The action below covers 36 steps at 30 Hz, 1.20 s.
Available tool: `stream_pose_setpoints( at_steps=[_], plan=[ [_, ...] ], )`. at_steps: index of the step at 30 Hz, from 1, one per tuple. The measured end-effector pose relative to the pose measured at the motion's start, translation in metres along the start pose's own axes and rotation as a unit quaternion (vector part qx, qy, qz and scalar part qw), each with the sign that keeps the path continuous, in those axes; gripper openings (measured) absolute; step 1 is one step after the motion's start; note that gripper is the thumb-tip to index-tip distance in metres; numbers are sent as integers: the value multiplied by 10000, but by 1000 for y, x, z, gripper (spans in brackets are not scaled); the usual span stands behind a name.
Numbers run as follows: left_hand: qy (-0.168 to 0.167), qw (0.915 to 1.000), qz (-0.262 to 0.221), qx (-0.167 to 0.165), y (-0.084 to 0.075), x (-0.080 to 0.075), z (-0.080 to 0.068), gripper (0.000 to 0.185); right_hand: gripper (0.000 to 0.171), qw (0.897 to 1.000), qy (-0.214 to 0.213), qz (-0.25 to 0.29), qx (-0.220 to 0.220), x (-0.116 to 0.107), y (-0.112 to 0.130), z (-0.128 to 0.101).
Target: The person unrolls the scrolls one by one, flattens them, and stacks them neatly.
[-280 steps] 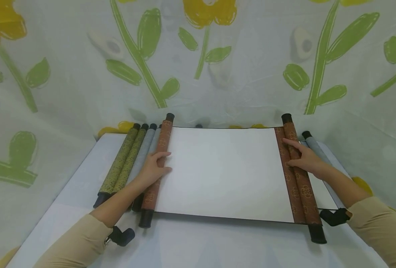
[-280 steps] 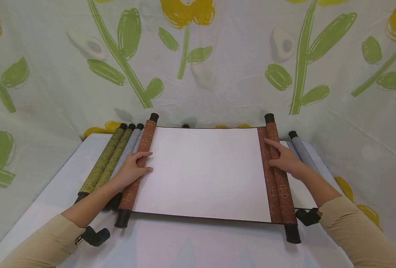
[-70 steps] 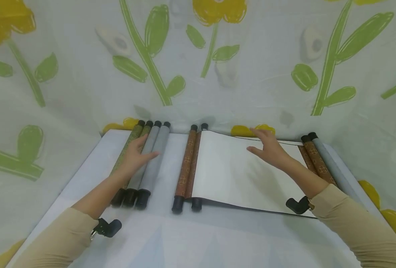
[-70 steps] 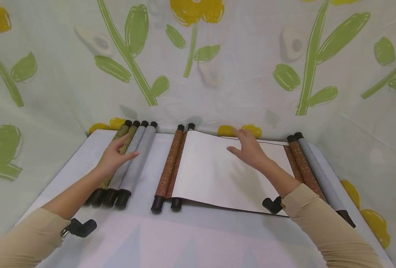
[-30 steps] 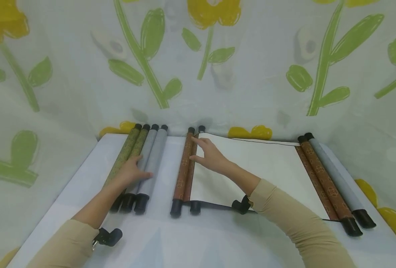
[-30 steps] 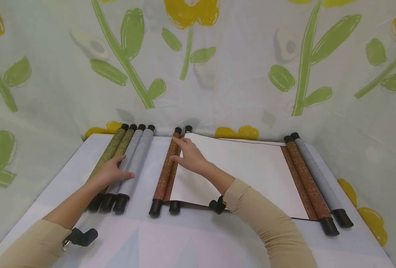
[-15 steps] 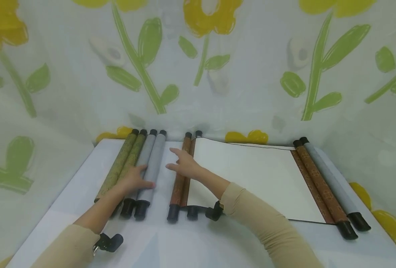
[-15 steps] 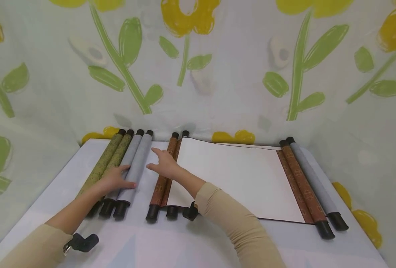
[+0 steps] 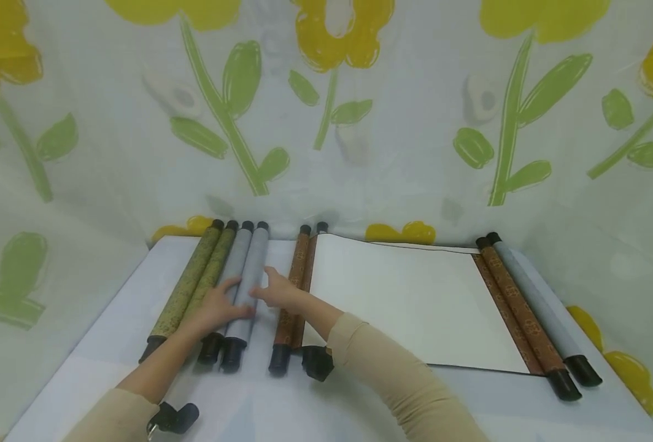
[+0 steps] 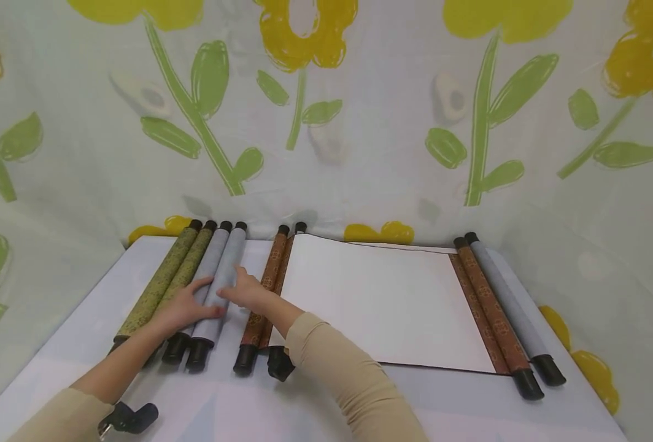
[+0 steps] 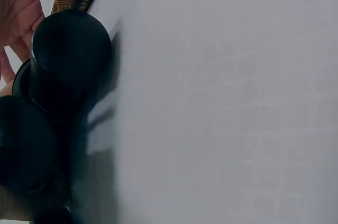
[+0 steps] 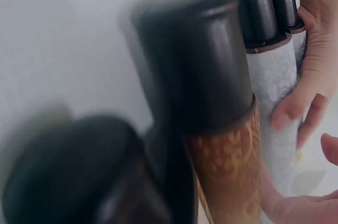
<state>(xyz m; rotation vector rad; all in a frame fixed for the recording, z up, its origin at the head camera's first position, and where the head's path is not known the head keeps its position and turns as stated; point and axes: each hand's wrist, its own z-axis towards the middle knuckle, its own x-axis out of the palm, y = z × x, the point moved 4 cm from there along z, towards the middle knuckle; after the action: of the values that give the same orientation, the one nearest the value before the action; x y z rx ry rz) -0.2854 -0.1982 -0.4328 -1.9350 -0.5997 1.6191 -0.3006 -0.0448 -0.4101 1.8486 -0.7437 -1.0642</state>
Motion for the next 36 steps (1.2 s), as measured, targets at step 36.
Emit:
stream_pose_setpoints(
  at_steps=[36],
  plan=[
    [-411, 9786, -2013, 132, -34, 9, -33, 87, 99, 9801, -704, 1581, -971, -11, 1, -3]
  ],
)
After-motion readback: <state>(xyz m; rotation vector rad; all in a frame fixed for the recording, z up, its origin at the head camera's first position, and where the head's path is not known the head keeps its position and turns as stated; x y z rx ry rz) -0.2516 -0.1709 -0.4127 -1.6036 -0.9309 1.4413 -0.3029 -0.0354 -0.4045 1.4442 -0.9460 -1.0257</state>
